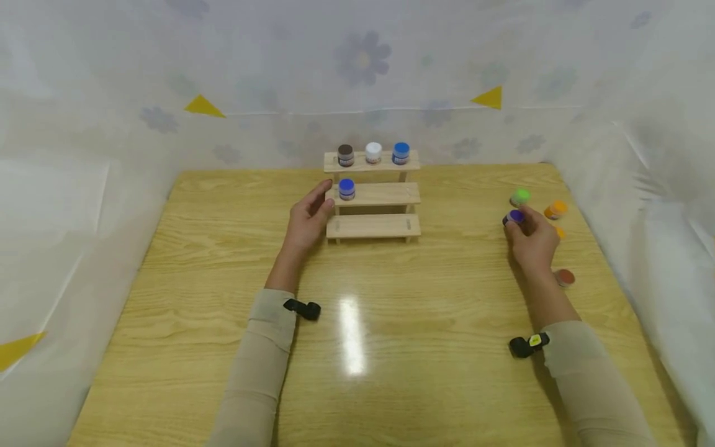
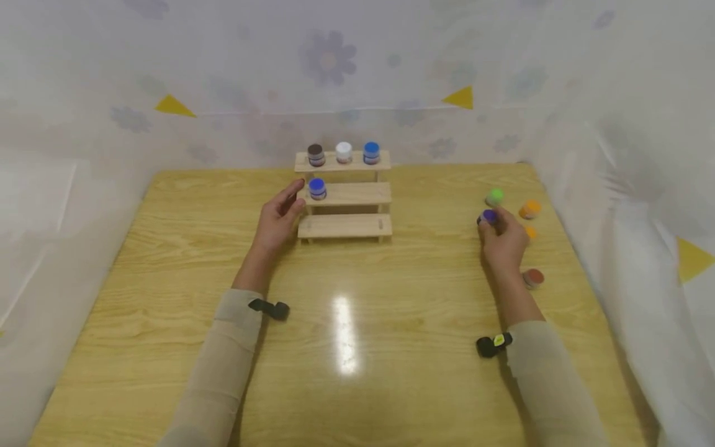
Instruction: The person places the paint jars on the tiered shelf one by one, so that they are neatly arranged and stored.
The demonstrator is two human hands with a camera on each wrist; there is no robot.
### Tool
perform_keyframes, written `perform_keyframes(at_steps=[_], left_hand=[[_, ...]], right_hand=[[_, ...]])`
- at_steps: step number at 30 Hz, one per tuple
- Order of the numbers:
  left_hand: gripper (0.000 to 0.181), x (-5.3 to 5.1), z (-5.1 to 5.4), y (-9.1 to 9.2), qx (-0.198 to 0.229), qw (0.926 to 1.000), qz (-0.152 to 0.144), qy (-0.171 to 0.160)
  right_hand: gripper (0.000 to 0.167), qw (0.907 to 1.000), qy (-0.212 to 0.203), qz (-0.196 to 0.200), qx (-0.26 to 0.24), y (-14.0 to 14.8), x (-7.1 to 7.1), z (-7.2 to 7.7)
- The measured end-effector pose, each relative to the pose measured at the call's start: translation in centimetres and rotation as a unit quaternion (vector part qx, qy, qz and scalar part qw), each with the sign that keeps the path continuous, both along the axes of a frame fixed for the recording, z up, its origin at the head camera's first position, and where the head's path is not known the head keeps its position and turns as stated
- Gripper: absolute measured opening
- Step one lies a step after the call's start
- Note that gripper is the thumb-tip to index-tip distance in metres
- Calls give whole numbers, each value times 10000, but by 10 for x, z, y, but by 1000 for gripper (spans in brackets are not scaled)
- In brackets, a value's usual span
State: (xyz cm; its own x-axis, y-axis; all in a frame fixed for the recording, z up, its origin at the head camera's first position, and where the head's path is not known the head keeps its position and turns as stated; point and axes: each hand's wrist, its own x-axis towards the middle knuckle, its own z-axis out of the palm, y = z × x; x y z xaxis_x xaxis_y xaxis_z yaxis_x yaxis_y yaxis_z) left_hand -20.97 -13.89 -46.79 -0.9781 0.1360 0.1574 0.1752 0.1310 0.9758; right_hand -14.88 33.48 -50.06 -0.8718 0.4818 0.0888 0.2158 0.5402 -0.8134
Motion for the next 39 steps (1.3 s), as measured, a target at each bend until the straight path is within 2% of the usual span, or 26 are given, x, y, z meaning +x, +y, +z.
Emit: perform_keyframes(at_steps=[10, 13, 15, 18, 21, 22, 31, 39], left_hand=[[46, -1, 3, 0, 52, 10000, -33, 22], [46, -1, 3, 0, 38, 10000, -20, 12], [46, 0, 2, -1, 52, 10000, -3, 1], [46, 0, 2, -1, 59, 10000, 8, -11], [46, 0, 2, -1, 63, 10000, -4, -19], [46, 0, 1, -1, 53, 10000, -4, -24], [46, 1, 0, -1, 51, 10000, -24, -7], [47, 1, 2, 1, 41, 10000, -58, -2]], right_hand=[[51, 9996, 275, -49, -89, -5, 1, -3], [52, 9987, 303, -8, -405, -9, 0, 0], [54, 9960, 330, 36, -832, -13, -1, 3], [56, 9932, 366, 204, -1088, -22, 0, 7], [56, 9924, 476, 381, -1064, -33, 2, 11], [56, 9934, 567, 452, -885, -37, 3, 12], [48, 9880, 1124, 963, -449, -79, 1, 27], [45, 9750, 1543, 1465, -638, -121, -11, 44]])
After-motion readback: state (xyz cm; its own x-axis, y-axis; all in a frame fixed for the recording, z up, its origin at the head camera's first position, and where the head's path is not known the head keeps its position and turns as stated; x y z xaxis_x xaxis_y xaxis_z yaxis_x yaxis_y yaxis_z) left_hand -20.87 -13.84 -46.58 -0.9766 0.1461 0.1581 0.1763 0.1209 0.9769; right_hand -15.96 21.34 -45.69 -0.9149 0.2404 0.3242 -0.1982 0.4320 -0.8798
